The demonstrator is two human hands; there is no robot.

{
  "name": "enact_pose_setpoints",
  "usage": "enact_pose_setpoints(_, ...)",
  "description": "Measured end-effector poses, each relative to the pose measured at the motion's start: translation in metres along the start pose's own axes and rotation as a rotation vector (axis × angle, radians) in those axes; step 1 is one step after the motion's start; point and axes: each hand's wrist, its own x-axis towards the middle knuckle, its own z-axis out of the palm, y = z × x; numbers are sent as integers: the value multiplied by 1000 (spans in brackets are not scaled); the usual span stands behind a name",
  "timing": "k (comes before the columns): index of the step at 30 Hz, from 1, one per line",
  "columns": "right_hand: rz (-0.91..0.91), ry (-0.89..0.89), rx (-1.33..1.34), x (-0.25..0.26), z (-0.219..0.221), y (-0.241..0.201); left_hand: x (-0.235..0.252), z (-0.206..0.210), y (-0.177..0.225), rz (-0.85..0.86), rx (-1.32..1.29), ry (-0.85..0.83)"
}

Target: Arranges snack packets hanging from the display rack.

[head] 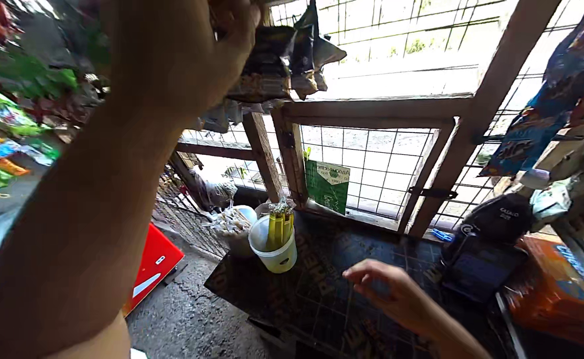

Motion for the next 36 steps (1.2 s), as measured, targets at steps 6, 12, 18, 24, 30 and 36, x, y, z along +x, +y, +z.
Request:
enact_pose_setpoints(6, -124, 244, -451, 126, -59, -60, -41, 1, -53, 270, 0, -12)
enact_pose_setpoints(12, -32, 507, -596, 256, -98, -90, -42, 27, -76, 375, 13, -78)
enact_pose_setpoints(18, 112, 563, -679, 319, -116, -81, -46, 72, -47, 325, 260, 46)
enact_pose_setpoints(24, 100, 524, -700, 308, -96, -81, -43, 104, -42, 286, 317, 167)
enact_pose_setpoints(30, 66, 528, -648, 310, -87, -72, -28, 107, -28, 238, 243, 286)
enact_pose_setpoints(36, 144, 522, -291, 323, -102, -57, -59, 115, -26, 314, 184, 378)
